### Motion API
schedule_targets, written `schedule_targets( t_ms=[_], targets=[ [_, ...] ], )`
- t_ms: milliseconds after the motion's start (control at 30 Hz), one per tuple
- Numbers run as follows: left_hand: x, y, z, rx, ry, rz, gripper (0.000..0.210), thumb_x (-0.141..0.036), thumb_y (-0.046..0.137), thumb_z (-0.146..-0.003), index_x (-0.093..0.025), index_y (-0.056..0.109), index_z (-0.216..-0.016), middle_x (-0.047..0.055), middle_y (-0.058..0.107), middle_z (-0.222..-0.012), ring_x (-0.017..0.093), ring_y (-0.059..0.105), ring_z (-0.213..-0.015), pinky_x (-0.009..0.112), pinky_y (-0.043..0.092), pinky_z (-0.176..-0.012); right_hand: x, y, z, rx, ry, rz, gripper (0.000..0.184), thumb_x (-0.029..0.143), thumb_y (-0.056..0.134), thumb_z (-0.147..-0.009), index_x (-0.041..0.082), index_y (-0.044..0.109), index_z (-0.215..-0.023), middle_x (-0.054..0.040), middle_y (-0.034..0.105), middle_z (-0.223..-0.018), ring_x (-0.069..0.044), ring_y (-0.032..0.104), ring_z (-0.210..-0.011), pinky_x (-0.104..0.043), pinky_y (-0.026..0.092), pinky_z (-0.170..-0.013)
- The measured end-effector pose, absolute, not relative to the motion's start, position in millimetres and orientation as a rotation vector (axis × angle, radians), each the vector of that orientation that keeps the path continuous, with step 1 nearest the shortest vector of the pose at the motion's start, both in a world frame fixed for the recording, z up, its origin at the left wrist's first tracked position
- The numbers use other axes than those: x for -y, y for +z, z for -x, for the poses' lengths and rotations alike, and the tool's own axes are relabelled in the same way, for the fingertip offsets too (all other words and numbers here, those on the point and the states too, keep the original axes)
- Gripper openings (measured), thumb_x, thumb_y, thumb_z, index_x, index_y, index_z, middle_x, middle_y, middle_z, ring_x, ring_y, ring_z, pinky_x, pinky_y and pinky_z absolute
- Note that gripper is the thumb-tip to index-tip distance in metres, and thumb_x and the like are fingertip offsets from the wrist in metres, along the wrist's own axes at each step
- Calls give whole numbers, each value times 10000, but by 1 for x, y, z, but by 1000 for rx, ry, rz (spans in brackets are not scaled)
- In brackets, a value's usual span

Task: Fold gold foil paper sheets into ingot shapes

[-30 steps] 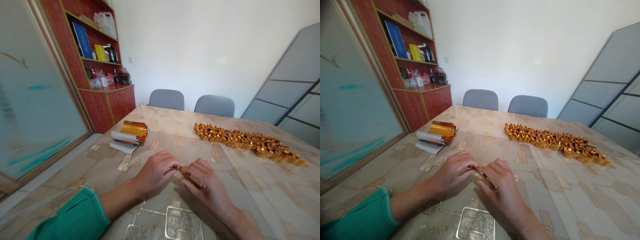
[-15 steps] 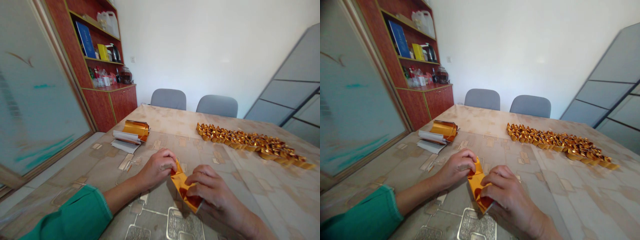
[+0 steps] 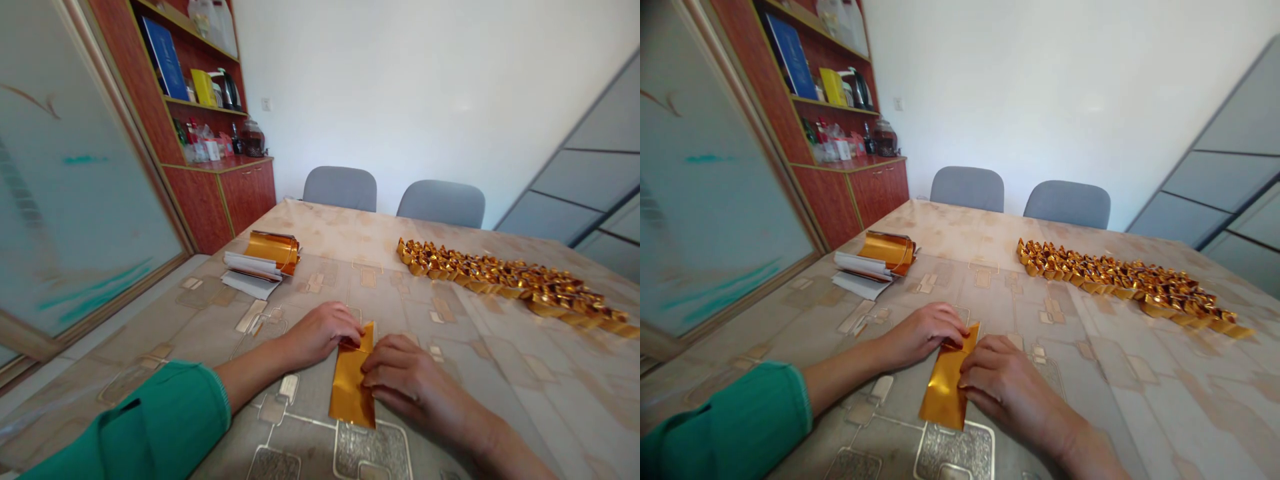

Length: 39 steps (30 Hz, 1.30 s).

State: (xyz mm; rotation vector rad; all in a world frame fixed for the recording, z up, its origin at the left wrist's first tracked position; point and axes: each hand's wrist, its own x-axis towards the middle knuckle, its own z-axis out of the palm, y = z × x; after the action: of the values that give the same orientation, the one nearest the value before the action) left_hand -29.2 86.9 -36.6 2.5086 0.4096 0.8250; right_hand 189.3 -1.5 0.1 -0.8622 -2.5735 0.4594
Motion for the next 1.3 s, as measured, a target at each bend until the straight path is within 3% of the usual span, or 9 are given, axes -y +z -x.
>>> schedule_targets(
  t_ms=[200, 367, 433, 533, 600, 733, 933, 1167, 1300],
  targets=[
    [-78, -24, 33, -461, 730, -2663, 250, -69, 497, -923, -196, 711, -933, 38, 731, -1091, 189, 603, -1068, 391, 418, -992, 4, 1, -183, 2500, 605, 981, 186, 140, 531, -959, 219, 655, -1073, -48, 679, -1043, -196, 581, -992, -342, 469, -871],
    [-54, -2, 38, -545, 619, -2758, 202, -83, 498, -911, -174, 679, -908, 46, 696, -1000, 187, 597, -937, 345, 450, -894, 4, -5, -175, 2403, 610, 1051, 208, 144, 545, -950, 235, 646, -1109, -50, 667, -1064, -212, 574, -991, -375, 464, -876],
    [-40, 7, 41, -678, 518, -2743, 76, -196, 612, -879, -175, 664, -930, 52, 679, -986, 206, 598, -915, 337, 465, -831, 3, -8, -173, 2369, 632, 1036, 218, 127, 528, -956, 242, 648, -1097, -43, 666, -1068, -207, 572, -1001, -375, 454, -888],
    [-20, 11, 44, -807, 445, -2734, 291, -382, 755, -781, -178, 625, -942, 60, 657, -989, 230, 593, -889, 329, 471, -749, 1, -14, -171, 2260, 719, 1072, 195, 105, 522, -950, 221, 634, -1059, -38, 672, -1009, -194, 588, -954, -350, 463, -861],
    [-11, 6, 43, -750, 392, -2772, 333, -416, 778, -761, -186, 615, -939, 47, 661, -978, 224, 598, -869, 322, 467, -725, -1, -18, -170, 2167, 754, 1170, 164, 109, 517, -948, 197, 619, -1041, -35, 668, -929, -187, 600, -875, -335, 477, -806],
    [-3, -14, 37, -632, 451, -2950, 155, -333, 679, -867, -184, 634, -863, 33, 665, -901, 204, 603, -834, 324, 464, -712, -3, -23, -164, 2171, 600, 1319, 182, 88, 541, -917, 184, 635, -1040, -54, 661, -955, -212, 594, -906, -359, 464, -820],
    [2, -20, 37, -612, 561, -3089, 135, -152, 555, -920, -174, 610, -798, 21, 639, -758, 179, 563, -669, 310, 429, -590, -3, -13, -162, 2344, 304, 1327, 183, 125, 560, -923, 217, 682, -1022, -61, 632, -983, -238, 554, -940, -400, 439, -835],
    [-6, -3, 57, -877, 633, -2622, 161, -139, 490, -900, -172, 624, -817, 15, 650, -758, 146, 578, -656, 251, 421, -598, -2, 5, -180, 2458, 511, 1100, 228, 139, 554, -909, 219, 637, -1106, -76, 648, -1113, -230, 559, -1023, -409, 472, -897],
    [-13, -3, 60, -1052, 718, -2278, 143, -108, 514, -835, -176, 620, -768, -13, 642, -696, 125, 576, -633, 226, 414, -611, 4, 15, -180, 2464, 587, 1124, 386, 127, 637, -815, 239, 582, -1180, -69, 632, -1204, -248, 538, -1095, -437, 450, -961]
  ],
)
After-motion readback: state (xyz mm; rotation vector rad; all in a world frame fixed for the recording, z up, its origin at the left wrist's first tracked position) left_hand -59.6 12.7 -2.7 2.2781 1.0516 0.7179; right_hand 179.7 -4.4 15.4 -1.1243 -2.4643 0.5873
